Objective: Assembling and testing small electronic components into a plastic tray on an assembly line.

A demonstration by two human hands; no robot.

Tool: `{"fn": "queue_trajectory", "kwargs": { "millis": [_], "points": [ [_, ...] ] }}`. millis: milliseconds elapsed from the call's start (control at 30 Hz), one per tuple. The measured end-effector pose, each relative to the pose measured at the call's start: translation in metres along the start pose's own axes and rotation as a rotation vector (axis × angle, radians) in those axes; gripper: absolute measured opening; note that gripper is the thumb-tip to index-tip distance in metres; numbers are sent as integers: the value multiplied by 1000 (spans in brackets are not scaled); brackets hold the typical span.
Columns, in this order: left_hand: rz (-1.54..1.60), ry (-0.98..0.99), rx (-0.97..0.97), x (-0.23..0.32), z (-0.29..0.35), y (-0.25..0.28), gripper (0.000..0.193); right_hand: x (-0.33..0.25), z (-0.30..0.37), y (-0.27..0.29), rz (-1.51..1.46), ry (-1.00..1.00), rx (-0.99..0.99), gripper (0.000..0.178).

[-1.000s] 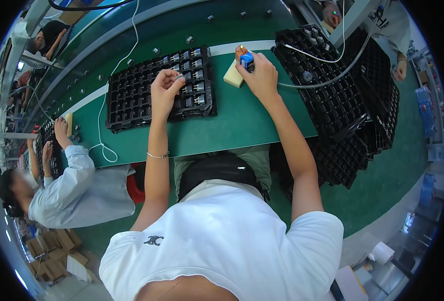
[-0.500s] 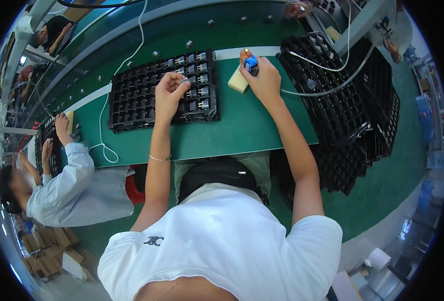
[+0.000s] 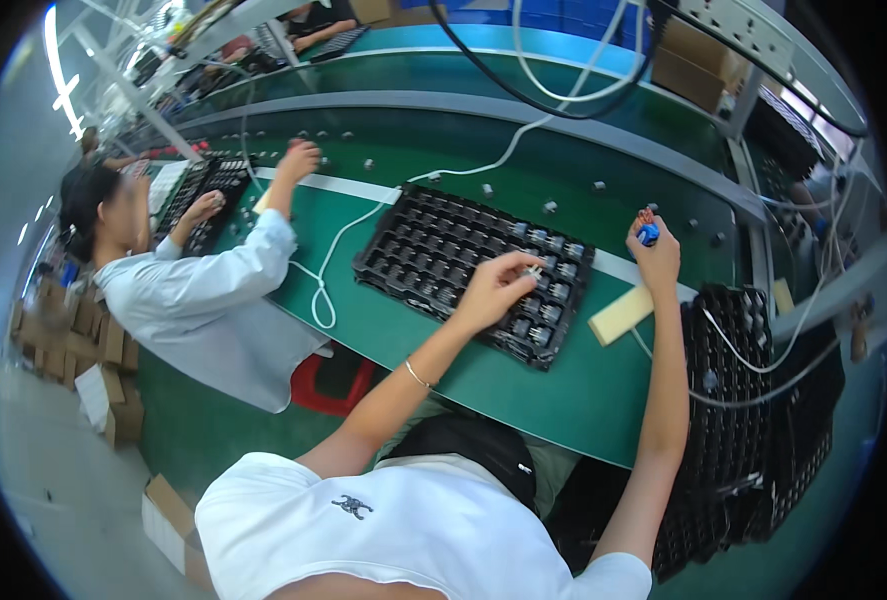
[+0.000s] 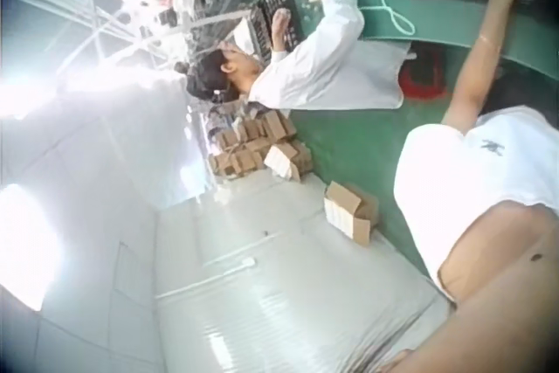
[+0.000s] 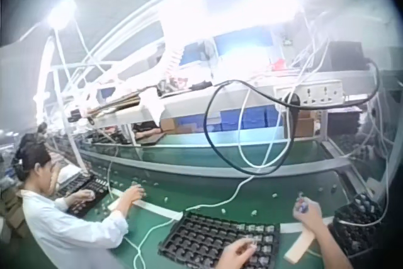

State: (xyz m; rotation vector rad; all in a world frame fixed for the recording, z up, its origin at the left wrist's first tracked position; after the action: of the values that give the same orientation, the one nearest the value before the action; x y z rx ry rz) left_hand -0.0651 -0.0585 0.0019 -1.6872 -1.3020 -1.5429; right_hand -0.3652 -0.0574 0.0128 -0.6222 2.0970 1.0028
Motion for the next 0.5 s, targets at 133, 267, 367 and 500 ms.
{"fn": "queue_trajectory", "kwargs": {
  "millis": [133, 267, 367, 500],
  "points": [
    [10, 11, 32, -3, -1, 2, 24, 1, -18, -23, 151, 72, -48, 29],
    [-21, 16, 19, -6, -2, 2, 23, 11, -23, -29, 276, 82, -55, 30],
    [122, 24, 32, -7, -3, 3, 23, -5, -12, -24, 198, 91, -20, 31],
    [218, 26, 48, -2, -2, 7, 24, -37, 29, -25, -452, -220, -160, 28]
  ]
}}
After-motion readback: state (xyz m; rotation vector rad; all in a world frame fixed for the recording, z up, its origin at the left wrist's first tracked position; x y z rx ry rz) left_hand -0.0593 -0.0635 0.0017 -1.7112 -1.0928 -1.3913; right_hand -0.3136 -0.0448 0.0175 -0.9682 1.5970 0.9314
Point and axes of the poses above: each hand's wrist, its own z-axis away from the middle knuckle, its own y-axis out of the back of the hand, x = y × z, the point moved 7 cm from there along -z, towards the middle knuckle, and after that the axes turned 10 degrees about -z, right-handed, at the moved point
